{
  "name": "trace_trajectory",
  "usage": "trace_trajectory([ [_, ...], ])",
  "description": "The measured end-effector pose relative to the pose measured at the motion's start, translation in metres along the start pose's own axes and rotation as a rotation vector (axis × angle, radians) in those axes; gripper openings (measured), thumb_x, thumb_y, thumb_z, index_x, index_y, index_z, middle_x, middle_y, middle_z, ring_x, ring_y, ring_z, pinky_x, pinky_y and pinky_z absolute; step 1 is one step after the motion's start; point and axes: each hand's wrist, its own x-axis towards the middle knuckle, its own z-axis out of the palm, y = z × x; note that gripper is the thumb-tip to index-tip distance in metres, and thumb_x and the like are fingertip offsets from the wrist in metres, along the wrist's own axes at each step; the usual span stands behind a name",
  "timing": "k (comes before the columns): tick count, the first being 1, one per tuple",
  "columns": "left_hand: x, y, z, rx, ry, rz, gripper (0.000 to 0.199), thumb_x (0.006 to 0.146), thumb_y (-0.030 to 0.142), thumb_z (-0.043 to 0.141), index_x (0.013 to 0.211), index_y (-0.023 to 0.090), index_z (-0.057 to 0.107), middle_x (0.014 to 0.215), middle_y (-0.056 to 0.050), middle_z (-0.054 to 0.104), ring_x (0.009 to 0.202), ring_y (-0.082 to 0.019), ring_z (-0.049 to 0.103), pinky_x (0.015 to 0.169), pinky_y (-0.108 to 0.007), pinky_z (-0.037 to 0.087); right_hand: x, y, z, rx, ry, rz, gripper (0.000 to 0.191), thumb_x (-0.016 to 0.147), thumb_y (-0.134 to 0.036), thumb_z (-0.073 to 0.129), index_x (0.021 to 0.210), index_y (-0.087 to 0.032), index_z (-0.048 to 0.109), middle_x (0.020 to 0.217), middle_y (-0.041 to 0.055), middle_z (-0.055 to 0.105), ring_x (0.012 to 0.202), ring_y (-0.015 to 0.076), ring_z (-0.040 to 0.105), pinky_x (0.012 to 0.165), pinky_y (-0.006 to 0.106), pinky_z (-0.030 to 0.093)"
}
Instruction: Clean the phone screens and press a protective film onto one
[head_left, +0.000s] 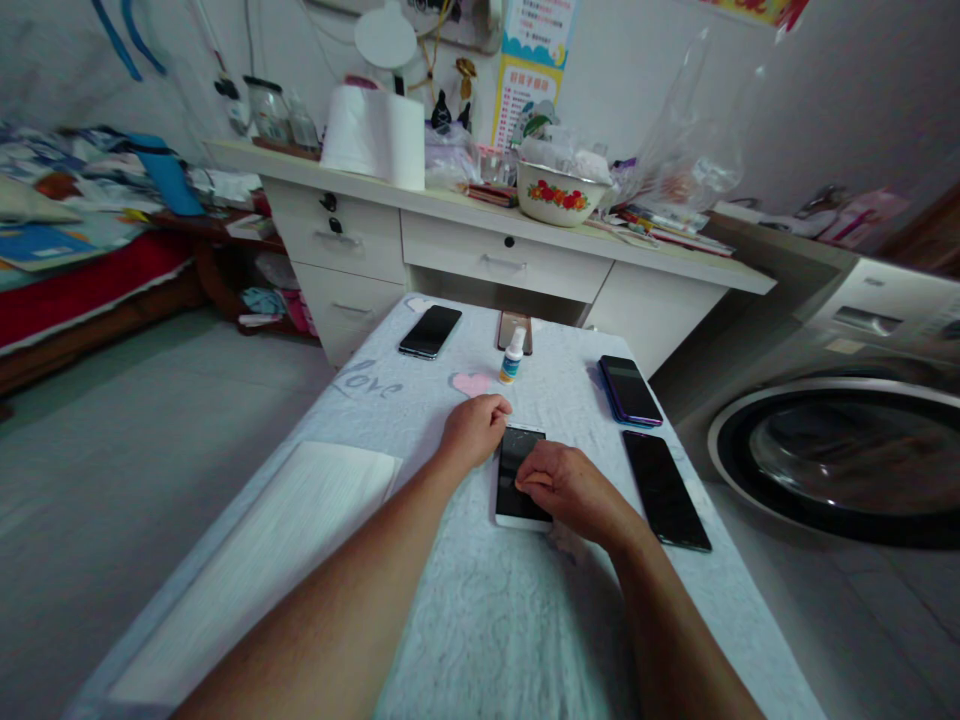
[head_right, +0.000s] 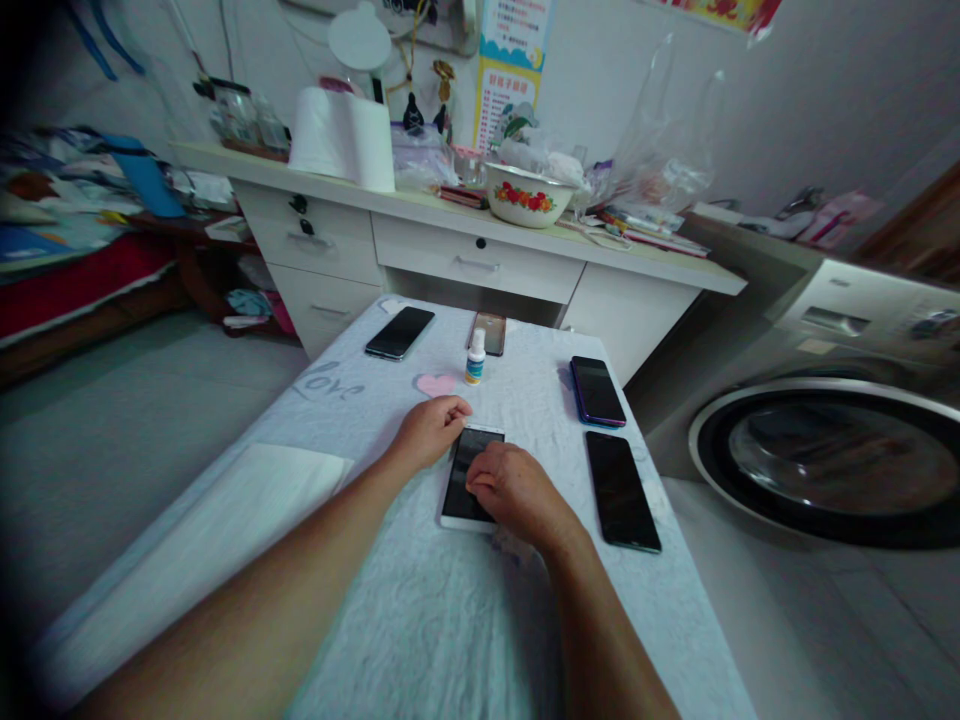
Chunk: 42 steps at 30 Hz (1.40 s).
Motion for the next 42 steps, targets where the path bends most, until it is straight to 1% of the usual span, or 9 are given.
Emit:
trace_trajectory([
  [4, 0.000, 0.002, -0.001, 0.003, -0.007, -0.012, 0.020, 0.079, 0.012, 0.054, 0.090, 0.018, 0.070, 0.080, -0.001, 0.071, 0.074, -0.014, 0.062, 0.067, -0.023, 0.044, 0.004, -0.004, 0.009, -0.013, 0.012, -0.078, 0.017, 0.079, -0.003, 0.063, 0.079, -0.017, 0.072, 0.082, 0.0026, 0.067, 0.079, 0.0151, 0.060, 0.075, 0.024, 0.043],
  [6, 0.000, 0.003, -0.003, 0.004, -0.016, -0.019, 0.020, 0.079, 0.011, 0.054, 0.090, 0.018, 0.070, 0.079, -0.001, 0.071, 0.074, -0.014, 0.062, 0.066, -0.023, 0.044, 0.006, -0.003, 0.011, -0.022, 0.021, -0.080, 0.018, 0.079, -0.002, 0.063, 0.079, -0.017, 0.072, 0.082, 0.0027, 0.068, 0.080, 0.0153, 0.060, 0.077, 0.024, 0.043],
  [9, -0.001, 0.004, -0.004, 0.002, -0.024, -0.022, 0.020, 0.079, 0.011, 0.053, 0.089, 0.018, 0.069, 0.078, -0.001, 0.071, 0.073, -0.014, 0.062, 0.066, -0.023, 0.044, 0.007, -0.001, 0.010, -0.046, 0.053, -0.018, 0.018, 0.080, -0.002, 0.062, 0.079, -0.017, 0.072, 0.082, 0.0031, 0.067, 0.080, 0.0155, 0.060, 0.075, 0.025, 0.043],
  [13, 0.000, 0.002, -0.002, 0.007, -0.013, -0.016, 0.020, 0.079, 0.012, 0.054, 0.089, 0.018, 0.069, 0.079, -0.001, 0.071, 0.073, -0.014, 0.062, 0.066, -0.023, 0.044, 0.007, 0.005, 0.006, -0.110, 0.080, 0.061, 0.017, 0.085, -0.007, 0.059, 0.080, -0.017, 0.072, 0.081, 0.0040, 0.066, 0.080, 0.0157, 0.059, 0.073, 0.025, 0.041],
  [18, 0.001, 0.000, 0.000, 0.005, -0.009, -0.006, 0.020, 0.079, 0.013, 0.054, 0.090, 0.018, 0.070, 0.078, -0.001, 0.071, 0.073, -0.014, 0.062, 0.066, -0.023, 0.044, 0.004, 0.016, 0.000, -0.207, 0.117, 0.198, 0.016, 0.086, -0.012, 0.058, 0.085, -0.018, 0.073, 0.085, 0.0046, 0.066, 0.082, 0.0161, 0.059, 0.074, 0.025, 0.039],
  [22, 0.000, 0.002, -0.002, 0.009, -0.012, -0.018, 0.021, 0.079, 0.012, 0.054, 0.090, 0.019, 0.070, 0.077, -0.001, 0.070, 0.073, -0.014, 0.062, 0.065, -0.023, 0.044, 0.003, 0.021, -0.004, -0.247, 0.144, 0.247, 0.015, 0.086, -0.014, 0.058, 0.087, -0.018, 0.073, 0.088, 0.0056, 0.067, 0.083, 0.0169, 0.059, 0.075, 0.026, 0.039],
  [28, -0.001, 0.004, -0.003, 0.006, -0.016, -0.013, 0.020, 0.079, 0.012, 0.054, 0.091, 0.018, 0.070, 0.079, -0.001, 0.071, 0.074, -0.014, 0.063, 0.067, -0.024, 0.045, 0.005, 0.017, -0.002, -0.243, 0.148, 0.247, 0.017, 0.087, -0.013, 0.057, 0.085, -0.017, 0.073, 0.088, 0.0062, 0.066, 0.084, 0.0174, 0.059, 0.076, 0.027, 0.039],
  [37, 0.000, 0.002, -0.001, 0.004, -0.012, 0.001, 0.020, 0.079, 0.011, 0.054, 0.089, 0.018, 0.069, 0.081, -0.001, 0.071, 0.074, -0.014, 0.063, 0.067, -0.023, 0.045, 0.009, 0.006, 0.008, -0.165, 0.097, 0.123, 0.017, 0.087, -0.010, 0.058, 0.085, -0.017, 0.073, 0.084, 0.0047, 0.065, 0.082, 0.0157, 0.058, 0.074, 0.025, 0.040],
  [42, 0.000, 0.003, -0.002, -0.002, -0.013, -0.002, 0.019, 0.079, 0.011, 0.054, 0.088, 0.018, 0.069, 0.080, -0.001, 0.071, 0.074, -0.014, 0.063, 0.067, -0.023, 0.045, 0.010, 0.010, 0.007, -0.163, 0.144, 0.163, 0.014, 0.087, -0.012, 0.060, 0.089, -0.017, 0.073, 0.087, 0.0052, 0.066, 0.084, 0.0159, 0.059, 0.076, 0.025, 0.040],
])
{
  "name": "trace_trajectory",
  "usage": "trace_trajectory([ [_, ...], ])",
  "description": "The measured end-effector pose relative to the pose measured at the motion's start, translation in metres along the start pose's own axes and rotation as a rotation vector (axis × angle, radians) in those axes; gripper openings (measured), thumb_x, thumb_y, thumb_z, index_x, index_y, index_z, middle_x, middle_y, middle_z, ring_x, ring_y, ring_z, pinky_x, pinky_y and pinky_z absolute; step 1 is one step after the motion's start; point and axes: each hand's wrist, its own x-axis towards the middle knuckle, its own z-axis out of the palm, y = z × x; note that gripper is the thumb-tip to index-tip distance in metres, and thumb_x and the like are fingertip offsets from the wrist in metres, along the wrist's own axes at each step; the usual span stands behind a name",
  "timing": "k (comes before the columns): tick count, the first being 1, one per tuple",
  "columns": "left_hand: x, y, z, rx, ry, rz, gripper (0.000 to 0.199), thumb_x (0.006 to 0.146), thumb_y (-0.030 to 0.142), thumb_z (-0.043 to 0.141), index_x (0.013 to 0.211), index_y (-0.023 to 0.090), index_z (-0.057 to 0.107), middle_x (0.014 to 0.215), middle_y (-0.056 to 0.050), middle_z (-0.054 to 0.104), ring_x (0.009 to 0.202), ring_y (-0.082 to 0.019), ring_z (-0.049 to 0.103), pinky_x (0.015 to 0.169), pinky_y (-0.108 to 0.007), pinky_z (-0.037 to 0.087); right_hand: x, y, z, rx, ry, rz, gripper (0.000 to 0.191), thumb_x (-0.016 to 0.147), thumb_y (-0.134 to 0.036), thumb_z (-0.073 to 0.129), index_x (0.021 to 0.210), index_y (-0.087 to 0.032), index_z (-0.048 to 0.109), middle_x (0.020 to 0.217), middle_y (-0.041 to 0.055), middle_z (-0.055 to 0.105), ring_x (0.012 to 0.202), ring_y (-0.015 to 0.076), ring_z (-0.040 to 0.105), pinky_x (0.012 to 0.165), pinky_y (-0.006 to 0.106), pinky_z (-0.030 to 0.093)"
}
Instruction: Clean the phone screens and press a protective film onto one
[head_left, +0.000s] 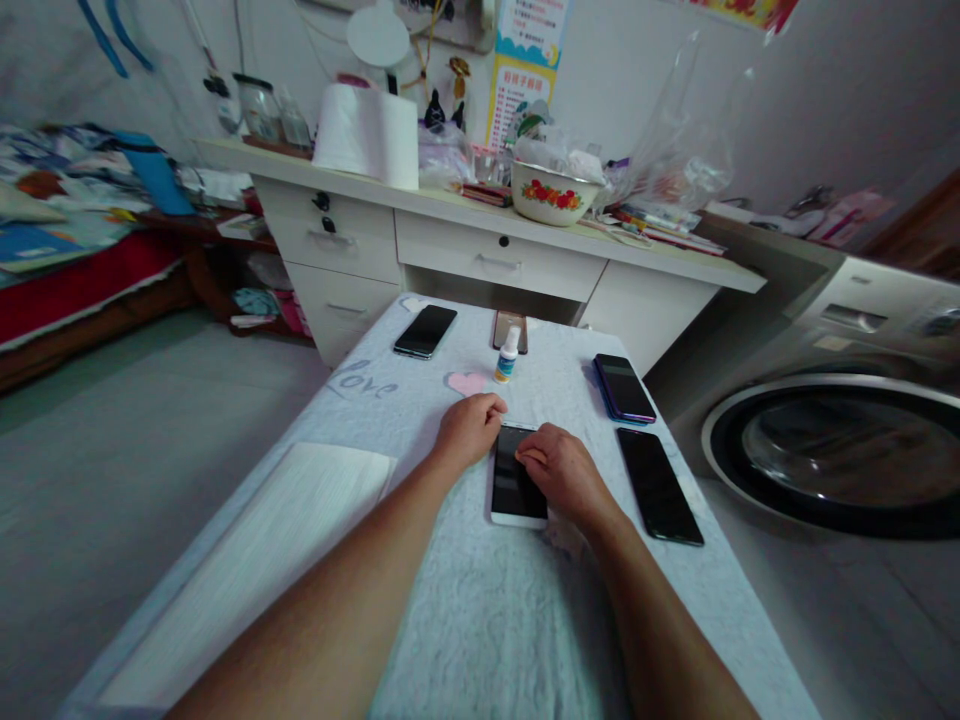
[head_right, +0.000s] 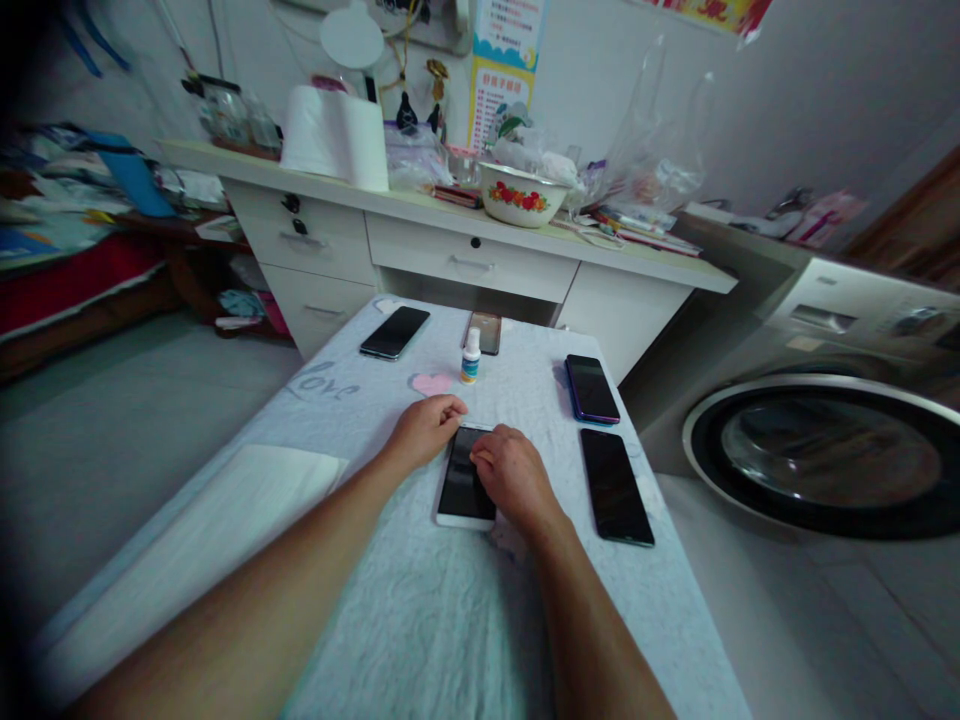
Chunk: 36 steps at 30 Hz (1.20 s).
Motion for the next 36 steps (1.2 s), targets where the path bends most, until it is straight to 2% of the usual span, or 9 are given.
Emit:
trace_trajectory([
  [12, -0.001, 0.000, 0.000, 0.006, -0.003, -0.012, 0.019, 0.080, 0.012, 0.054, 0.090, 0.019, 0.069, 0.080, -0.001, 0.071, 0.075, -0.014, 0.063, 0.068, -0.023, 0.046, 0.005, 0.023, 0.003, -0.025, 0.143, 0.115, 0.015, 0.089, -0.019, 0.059, 0.088, -0.018, 0.074, 0.087, 0.0052, 0.067, 0.082, 0.0166, 0.061, 0.075, 0.026, 0.040],
  [20, -0.001, 0.001, 0.000, 0.013, -0.003, -0.008, 0.019, 0.079, 0.012, 0.055, 0.090, 0.019, 0.070, 0.079, -0.001, 0.071, 0.073, -0.014, 0.063, 0.067, -0.023, 0.045, 0.010, 0.028, 0.005, -0.044, 0.205, 0.142, 0.016, 0.089, -0.019, 0.058, 0.088, -0.019, 0.074, 0.086, 0.0047, 0.067, 0.081, 0.0163, 0.060, 0.073, 0.025, 0.040],
  [30, 0.000, 0.001, 0.000, 0.024, -0.002, -0.020, 0.020, 0.079, 0.012, 0.055, 0.090, 0.019, 0.070, 0.077, -0.001, 0.071, 0.073, -0.014, 0.063, 0.066, -0.023, 0.045, 0.002, 0.022, -0.013, 0.016, 0.039, 0.125, 0.015, 0.085, -0.015, 0.059, 0.085, -0.019, 0.074, 0.087, 0.0049, 0.070, 0.081, 0.0164, 0.062, 0.074, 0.025, 0.041],
  [36, 0.000, -0.002, 0.001, 0.013, 0.003, -0.001, 0.019, 0.080, 0.012, 0.055, 0.090, 0.019, 0.070, 0.078, -0.001, 0.071, 0.072, -0.014, 0.062, 0.066, -0.023, 0.044, -0.006, 0.016, -0.021, 0.076, -0.061, 0.073, 0.013, 0.081, -0.013, 0.060, 0.079, -0.018, 0.072, 0.077, 0.0026, 0.069, 0.072, 0.0153, 0.061, 0.064, 0.023, 0.039],
])
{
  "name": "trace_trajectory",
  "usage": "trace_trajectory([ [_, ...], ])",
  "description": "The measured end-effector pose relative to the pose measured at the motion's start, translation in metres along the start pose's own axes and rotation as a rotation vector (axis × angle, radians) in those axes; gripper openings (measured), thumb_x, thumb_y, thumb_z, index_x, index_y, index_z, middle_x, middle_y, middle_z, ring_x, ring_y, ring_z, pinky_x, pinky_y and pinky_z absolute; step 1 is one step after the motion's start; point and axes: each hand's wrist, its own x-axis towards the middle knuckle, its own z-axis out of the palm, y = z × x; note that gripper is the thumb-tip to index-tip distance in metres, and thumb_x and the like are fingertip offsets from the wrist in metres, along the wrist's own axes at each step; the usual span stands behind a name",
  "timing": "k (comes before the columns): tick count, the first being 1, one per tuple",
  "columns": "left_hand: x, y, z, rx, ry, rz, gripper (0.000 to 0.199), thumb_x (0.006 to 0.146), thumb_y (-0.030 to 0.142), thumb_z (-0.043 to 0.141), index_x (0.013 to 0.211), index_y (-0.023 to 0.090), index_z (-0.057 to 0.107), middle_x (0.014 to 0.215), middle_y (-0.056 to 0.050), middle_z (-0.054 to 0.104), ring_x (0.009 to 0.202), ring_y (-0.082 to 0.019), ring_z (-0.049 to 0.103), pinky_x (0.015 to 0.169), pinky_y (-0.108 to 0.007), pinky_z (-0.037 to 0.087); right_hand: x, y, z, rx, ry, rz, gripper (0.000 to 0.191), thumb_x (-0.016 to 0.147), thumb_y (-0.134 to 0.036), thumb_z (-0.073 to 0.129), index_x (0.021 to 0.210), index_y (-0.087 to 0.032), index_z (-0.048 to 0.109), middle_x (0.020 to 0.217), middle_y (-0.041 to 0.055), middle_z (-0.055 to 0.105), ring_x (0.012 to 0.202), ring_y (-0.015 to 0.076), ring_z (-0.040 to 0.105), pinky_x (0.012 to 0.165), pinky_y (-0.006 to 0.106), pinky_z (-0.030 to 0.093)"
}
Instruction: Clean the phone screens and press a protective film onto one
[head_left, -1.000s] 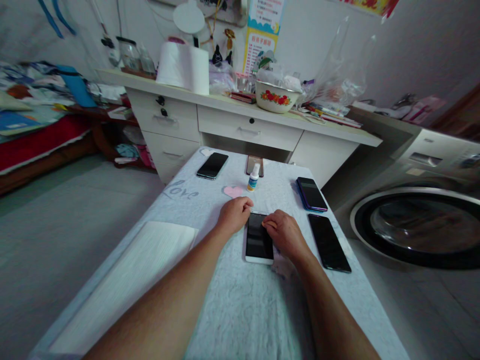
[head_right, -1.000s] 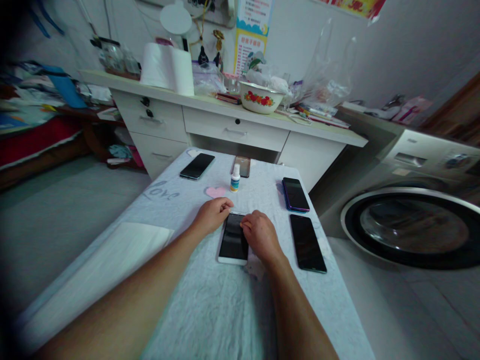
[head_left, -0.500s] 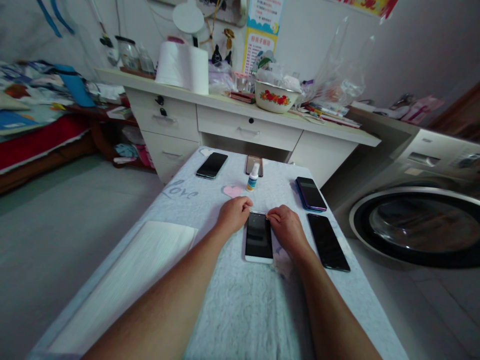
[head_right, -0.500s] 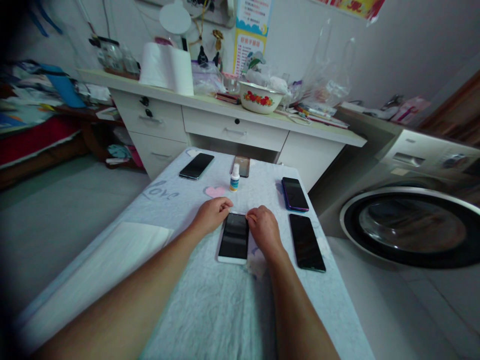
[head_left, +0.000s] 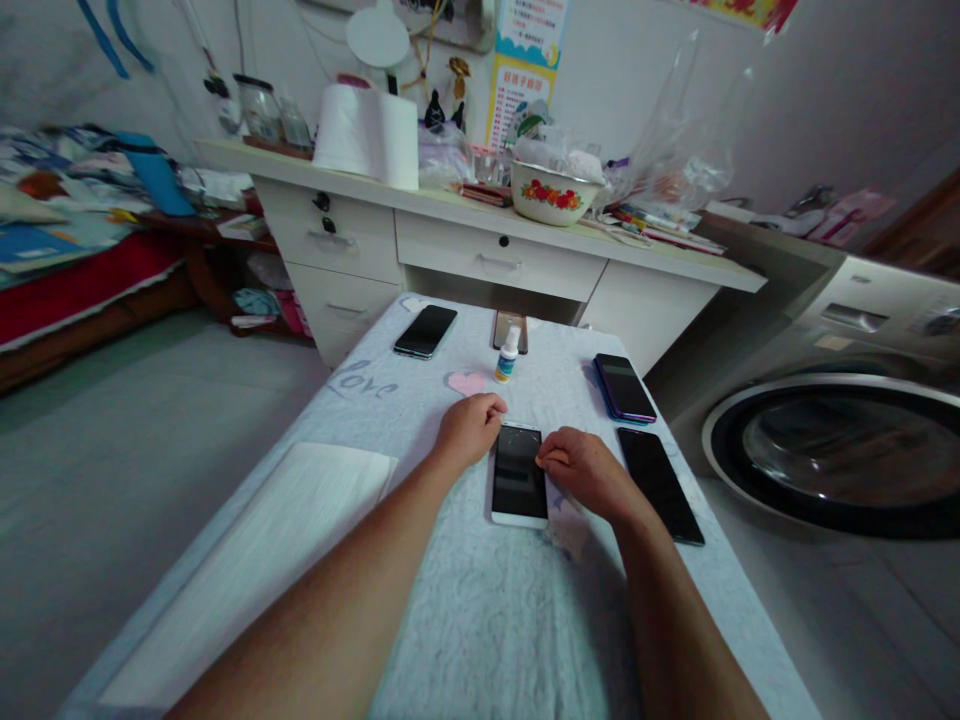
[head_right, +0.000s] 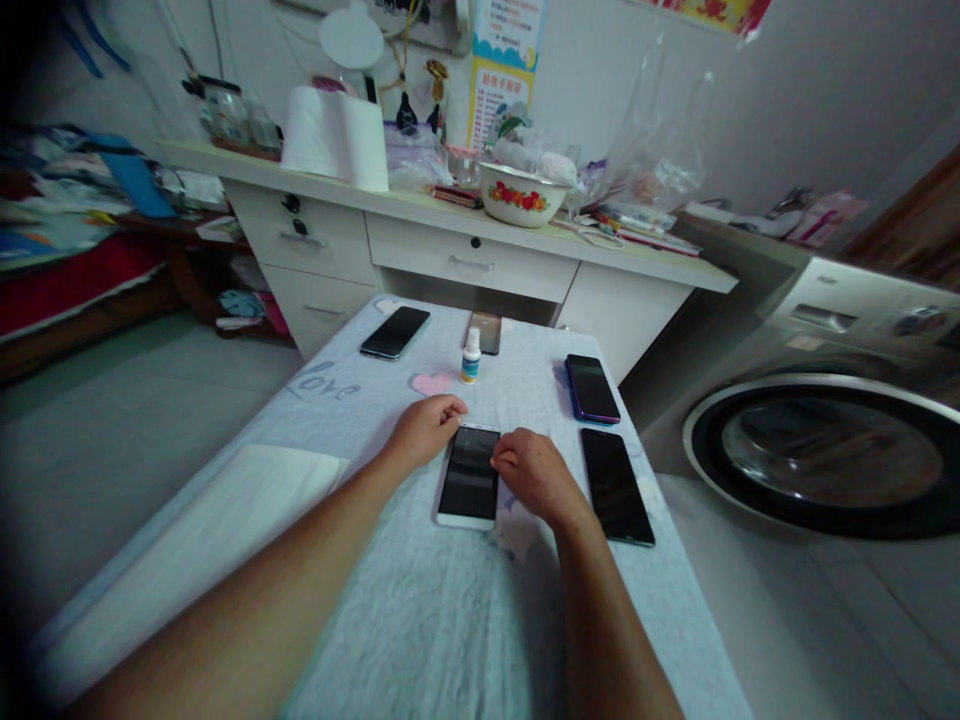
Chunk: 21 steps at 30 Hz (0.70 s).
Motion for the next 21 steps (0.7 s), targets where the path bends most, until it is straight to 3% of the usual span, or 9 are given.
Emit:
trace_trajectory([
  [12, 0.000, 0.002, -0.002, -0.007, -0.009, -0.004, 0.019, 0.079, 0.012, 0.055, 0.090, 0.018, 0.070, 0.080, -0.001, 0.071, 0.072, -0.014, 0.062, 0.066, -0.023, 0.044, -0.009, -0.006, -0.005, 0.118, -0.164, -0.059, 0.014, 0.077, -0.009, 0.061, 0.074, -0.018, 0.071, 0.077, 0.0005, 0.069, 0.065, 0.0117, 0.060, 0.060, 0.022, 0.039],
  [17, 0.000, 0.001, -0.001, -0.003, -0.007, -0.005, 0.019, 0.080, 0.012, 0.055, 0.091, 0.018, 0.070, 0.080, -0.002, 0.071, 0.073, -0.014, 0.063, 0.066, -0.023, 0.044, -0.007, -0.002, -0.004, 0.097, -0.120, -0.045, 0.014, 0.078, -0.010, 0.061, 0.076, -0.018, 0.072, 0.077, 0.0010, 0.069, 0.068, 0.0129, 0.061, 0.062, 0.022, 0.040],
  [21, 0.000, 0.001, 0.000, 0.002, -0.007, -0.003, 0.019, 0.080, 0.012, 0.055, 0.090, 0.018, 0.069, 0.080, -0.001, 0.071, 0.073, -0.014, 0.063, 0.067, -0.023, 0.044, -0.001, 0.004, 0.001, 0.087, 0.054, -0.006, 0.012, 0.084, -0.016, 0.061, 0.084, -0.018, 0.073, 0.086, 0.0045, 0.070, 0.080, 0.0165, 0.063, 0.072, 0.025, 0.044],
])
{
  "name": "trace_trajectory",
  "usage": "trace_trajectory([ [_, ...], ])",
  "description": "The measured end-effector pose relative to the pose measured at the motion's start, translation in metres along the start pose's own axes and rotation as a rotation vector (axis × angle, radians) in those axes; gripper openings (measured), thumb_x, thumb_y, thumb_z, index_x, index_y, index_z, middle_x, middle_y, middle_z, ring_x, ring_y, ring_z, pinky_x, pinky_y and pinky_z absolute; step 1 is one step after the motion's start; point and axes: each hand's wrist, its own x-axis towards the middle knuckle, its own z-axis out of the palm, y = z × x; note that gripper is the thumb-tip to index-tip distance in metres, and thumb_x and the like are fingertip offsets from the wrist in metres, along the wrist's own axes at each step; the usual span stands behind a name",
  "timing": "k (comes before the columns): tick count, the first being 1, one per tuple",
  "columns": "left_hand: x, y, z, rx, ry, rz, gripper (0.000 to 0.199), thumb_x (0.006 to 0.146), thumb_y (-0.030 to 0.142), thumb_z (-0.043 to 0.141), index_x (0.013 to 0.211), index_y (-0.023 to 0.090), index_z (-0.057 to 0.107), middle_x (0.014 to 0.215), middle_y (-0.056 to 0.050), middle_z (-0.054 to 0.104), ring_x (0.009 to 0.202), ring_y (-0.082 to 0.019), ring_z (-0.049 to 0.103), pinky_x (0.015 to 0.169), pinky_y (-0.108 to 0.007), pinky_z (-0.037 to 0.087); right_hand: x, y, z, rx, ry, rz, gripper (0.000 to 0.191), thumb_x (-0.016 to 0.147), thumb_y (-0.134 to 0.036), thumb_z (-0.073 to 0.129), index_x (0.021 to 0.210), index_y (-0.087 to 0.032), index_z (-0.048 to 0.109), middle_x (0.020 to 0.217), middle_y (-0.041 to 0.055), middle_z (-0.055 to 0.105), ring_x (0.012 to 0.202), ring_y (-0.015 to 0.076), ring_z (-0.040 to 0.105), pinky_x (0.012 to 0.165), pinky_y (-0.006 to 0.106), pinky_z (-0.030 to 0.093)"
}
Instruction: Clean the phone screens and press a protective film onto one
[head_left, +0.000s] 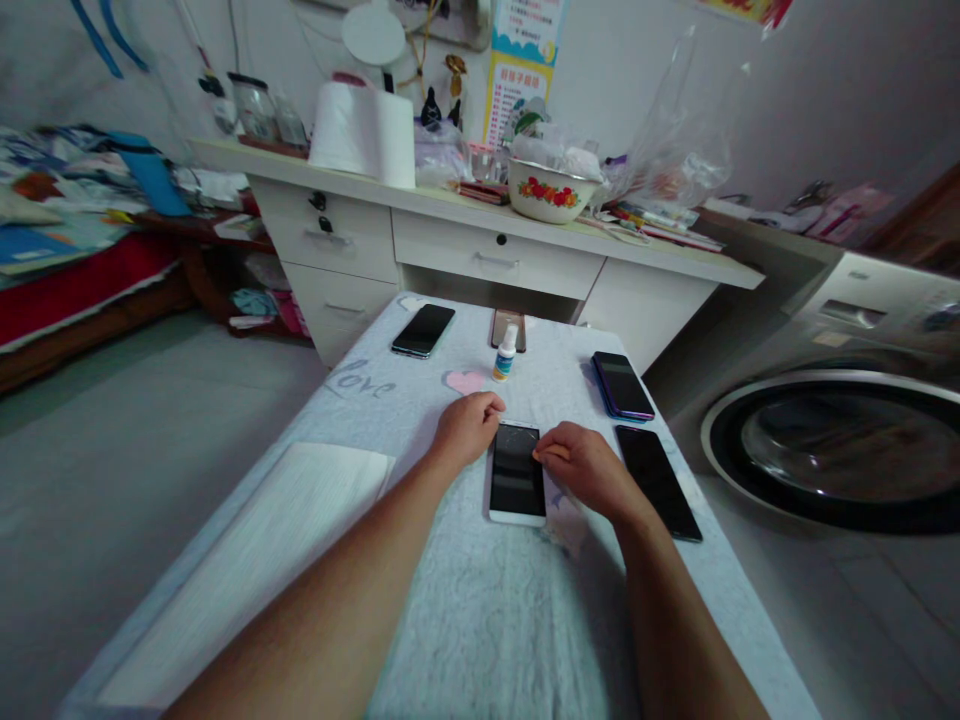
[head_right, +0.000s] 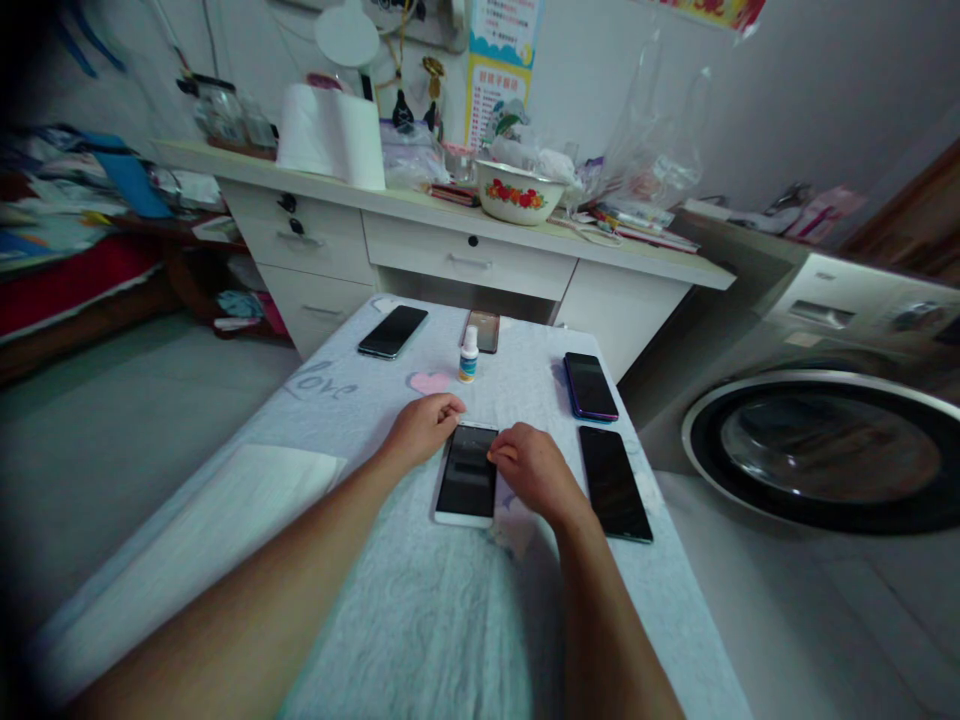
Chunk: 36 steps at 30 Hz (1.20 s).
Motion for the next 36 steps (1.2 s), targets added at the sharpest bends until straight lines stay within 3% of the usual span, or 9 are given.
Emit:
trace_trajectory([
  [3, 0.000, 0.001, -0.001, -0.002, -0.001, -0.002, 0.018, 0.080, 0.012, 0.055, 0.089, 0.018, 0.069, 0.079, -0.001, 0.071, 0.072, -0.014, 0.062, 0.065, -0.023, 0.043, 0.005, 0.003, 0.006, -0.013, 0.094, -0.005, 0.013, 0.086, -0.017, 0.061, 0.089, -0.017, 0.074, 0.089, 0.0058, 0.069, 0.084, 0.0176, 0.064, 0.077, 0.027, 0.045],
  [7, -0.001, 0.001, -0.001, -0.010, 0.001, 0.002, 0.018, 0.080, 0.011, 0.055, 0.089, 0.018, 0.069, 0.078, -0.001, 0.070, 0.072, -0.014, 0.062, 0.065, -0.023, 0.043, 0.008, 0.002, 0.011, -0.061, 0.101, -0.019, 0.013, 0.087, -0.016, 0.062, 0.089, -0.018, 0.075, 0.087, 0.0052, 0.068, 0.084, 0.0174, 0.063, 0.076, 0.027, 0.044],
  [19, 0.000, -0.001, 0.000, -0.023, 0.010, 0.001, 0.018, 0.079, 0.012, 0.056, 0.089, 0.017, 0.069, 0.078, -0.001, 0.070, 0.071, -0.013, 0.061, 0.065, -0.023, 0.042, -0.002, -0.003, 0.001, 0.052, -0.151, -0.092, 0.019, 0.079, -0.005, 0.059, 0.079, -0.018, 0.073, 0.081, 0.0016, 0.067, 0.074, 0.0129, 0.061, 0.067, 0.022, 0.042],
  [27, 0.000, -0.002, 0.001, -0.018, 0.011, 0.010, 0.019, 0.079, 0.012, 0.055, 0.090, 0.017, 0.069, 0.079, -0.001, 0.070, 0.072, -0.014, 0.062, 0.065, -0.023, 0.043, -0.009, -0.002, 0.000, 0.207, -0.305, -0.061, 0.012, 0.077, -0.010, 0.061, 0.074, -0.018, 0.069, 0.075, -0.0005, 0.068, 0.070, 0.0125, 0.062, 0.064, 0.021, 0.043],
  [31, -0.001, -0.001, 0.001, -0.012, 0.013, 0.014, 0.019, 0.079, 0.012, 0.054, 0.089, 0.018, 0.069, 0.079, -0.001, 0.070, 0.073, -0.014, 0.062, 0.065, -0.023, 0.043, -0.008, 0.001, 0.000, 0.192, -0.265, -0.047, 0.012, 0.078, -0.010, 0.061, 0.076, -0.018, 0.070, 0.075, -0.0003, 0.068, 0.067, 0.0119, 0.061, 0.063, 0.021, 0.042],
  [36, -0.001, 0.000, -0.001, -0.007, 0.012, 0.006, 0.019, 0.079, 0.012, 0.054, 0.090, 0.018, 0.069, 0.079, -0.001, 0.070, 0.073, -0.014, 0.062, 0.065, -0.023, 0.043, -0.002, 0.000, 0.003, 0.021, -0.087, -0.022, 0.013, 0.081, -0.013, 0.060, 0.080, -0.018, 0.072, 0.078, 0.0022, 0.068, 0.073, 0.0142, 0.061, 0.065, 0.023, 0.040],
])
